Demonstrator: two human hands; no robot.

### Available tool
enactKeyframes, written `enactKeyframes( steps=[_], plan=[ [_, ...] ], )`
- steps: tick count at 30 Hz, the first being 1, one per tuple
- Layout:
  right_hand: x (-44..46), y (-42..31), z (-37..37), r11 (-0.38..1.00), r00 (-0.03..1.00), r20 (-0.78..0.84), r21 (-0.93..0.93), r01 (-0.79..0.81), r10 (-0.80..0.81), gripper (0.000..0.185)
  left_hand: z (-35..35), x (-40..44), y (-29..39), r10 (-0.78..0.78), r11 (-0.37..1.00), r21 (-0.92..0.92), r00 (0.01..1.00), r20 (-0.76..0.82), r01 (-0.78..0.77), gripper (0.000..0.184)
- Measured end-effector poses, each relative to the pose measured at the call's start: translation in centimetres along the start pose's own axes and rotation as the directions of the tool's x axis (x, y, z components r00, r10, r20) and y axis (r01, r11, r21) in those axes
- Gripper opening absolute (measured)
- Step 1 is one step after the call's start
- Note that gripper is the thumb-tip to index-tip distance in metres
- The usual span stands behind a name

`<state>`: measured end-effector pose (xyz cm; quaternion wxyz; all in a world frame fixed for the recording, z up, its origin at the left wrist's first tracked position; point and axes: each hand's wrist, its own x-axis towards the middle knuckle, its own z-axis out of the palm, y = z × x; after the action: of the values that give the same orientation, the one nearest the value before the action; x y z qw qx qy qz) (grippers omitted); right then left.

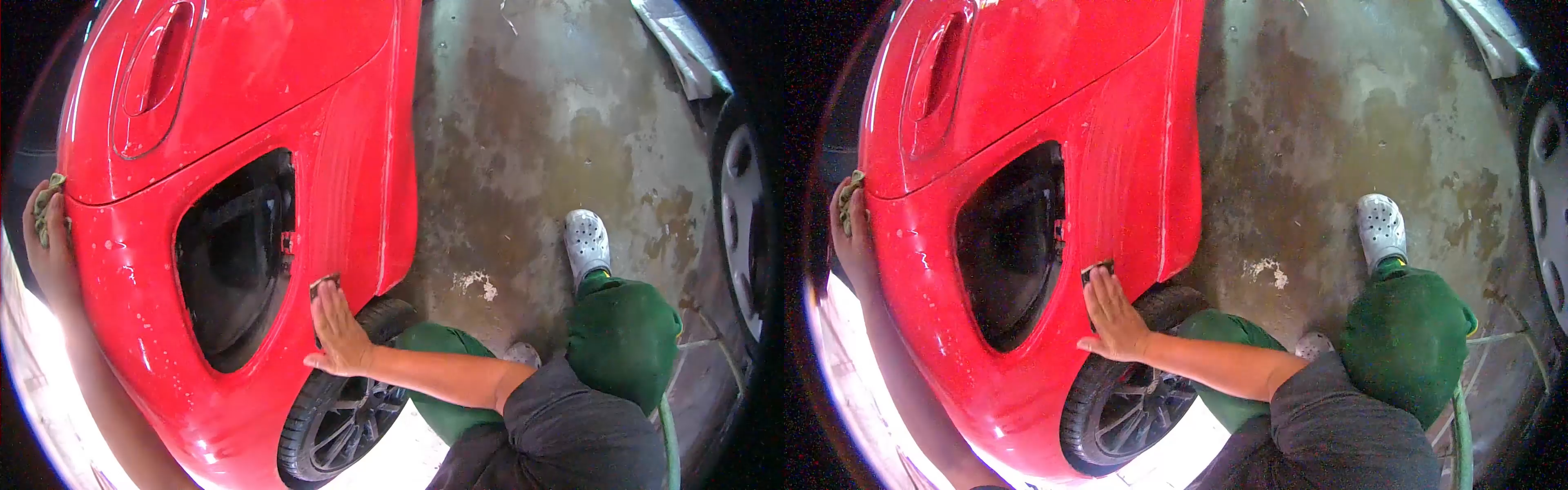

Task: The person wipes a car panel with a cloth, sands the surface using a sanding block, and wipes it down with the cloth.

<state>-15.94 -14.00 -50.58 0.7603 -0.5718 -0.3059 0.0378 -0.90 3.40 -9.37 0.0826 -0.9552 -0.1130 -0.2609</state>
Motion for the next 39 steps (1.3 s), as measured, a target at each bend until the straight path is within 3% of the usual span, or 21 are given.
enactKeyframes(
  steps=[1, 3, 5, 8, 10, 12, 14, 15, 16, 22, 28, 30, 32, 36, 38, 39],
  plan=[
    [-0.7, 0.4, 0.4, 0.999, 0.998, 0.035, 0.005, 0.051, -0.051, 0.103, -0.2, 0.0, -0.1, 0.019, 1.0, 0.021, 1.0, -0.001, -0.019, 0.043],
    [8.2, 4.3, -2.1, 0.986, 0.988, -0.149, -0.165, 0.019, -0.044, 0.101, -0.3, 0.1, -0.2, 0.054, 0.997, 0.062, 0.998, 0.018, -0.055, 0.044],
    [19.4, 9.3, -6.0, 0.964, 0.915, -0.35, -0.099, -0.248, 0.199, 0.087, -0.4, -0.1, 0.0, 0.027, 0.999, 0.035, 1.0, 0.007, -0.027, 0.044],
    [25.5, 13.2, -8.0, 0.951, 0.869, -0.426, -0.058, -0.303, 0.251, 0.086, -0.1, -0.2, 0.3, 0.05, 0.997, 0.057, 0.999, 0.009, -0.05, 0.042],
    [23.0, 11.3, -6.3, 0.96, 0.872, -0.44, -0.068, -0.271, 0.215, 0.085, -0.3, -0.1, 0.0, 0.07, 0.995, 0.076, 0.998, -0.001, -0.07, 0.042],
    [13.9, 6.5, -3.2, 0.971, 0.951, -0.305, -0.206, -0.124, 0.057, 0.092, -0.4, 0.5, -1.1, 0.091, 0.993, 0.079, 0.996, 0.008, -0.091, 0.044],
    [5.6, 1.7, -1.2, 0.997, 0.986, -0.164, -0.067, -0.041, 0.03, 0.1, -0.3, 0.5, -1.3, 0.012, 1.0, 0.012, 1.0, 0.016, -0.012, 0.044],
    [5.5, 2.2, -1.2, 0.995, 0.989, -0.147, -0.094, -0.038, 0.024, 0.099, -0.3, 0.6, -1.3, -0.028, 0.999, -0.02, 0.999, 0.024, 0.029, 0.044],
    [5.6, 2.8, -1.2, 0.992, 0.992, -0.124, -0.12, -0.029, 0.014, 0.098, -0.3, 0.5, -1.1, -0.023, 1.0, -0.019, 0.999, 0.023, 0.023, 0.044],
    [22.9, 15.5, -8.2, 0.955, 0.88, -0.407, -0.057, -0.292, 0.245, 0.081, -0.3, 0.4, -0.7, -0.001, 1.0, -0.01, 1.0, 0.011, 0.002, 0.044],
    [23.9, 16.5, -8.0, 0.964, 0.853, -0.451, 0.072, -0.257, 0.261, 0.07, -0.5, 0.2, -0.4, 0.06, 0.996, 0.07, 0.998, 0.018, -0.061, 0.043],
    [22.2, 15.2, -7.8, 0.981, 0.893, -0.411, 0.014, -0.194, 0.182, 0.066, -0.2, 0.3, -0.2, 0.073, 0.989, 0.13, 0.997, -0.021, -0.07, 0.042],
    [20.7, 14.3, -7.8, 0.992, 0.927, -0.363, -0.039, -0.117, 0.095, 0.066, 0.0, 0.0, 0.1, 0.026, 0.997, 0.078, 1.0, -0.017, -0.024, 0.042],
    [20.9, 15.7, -12.0, 0.969, 0.908, -0.357, 0.19, -0.159, 0.219, 0.046, -0.2, 0.2, -0.1, -0.005, 1.0, 0.002, 1.0, -0.003, 0.005, 0.042],
    [22.2, 18.2, -13.9, 0.987, 0.858, -0.508, -0.086, -0.135, 0.073, 0.04, 0.0, -0.2, 0.8, 0.003, 1.0, -0.008, 1.0, -0.002, -0.003, 0.042],
    [22.7, 19.4, -14.7, 0.988, 0.893, -0.44, -0.068, -0.139, 0.095, 0.041, 0.0, -0.3, 1.2, 0.01, 1.0, -0.013, 1.0, -0.001, -0.01, 0.041]
  ],
)
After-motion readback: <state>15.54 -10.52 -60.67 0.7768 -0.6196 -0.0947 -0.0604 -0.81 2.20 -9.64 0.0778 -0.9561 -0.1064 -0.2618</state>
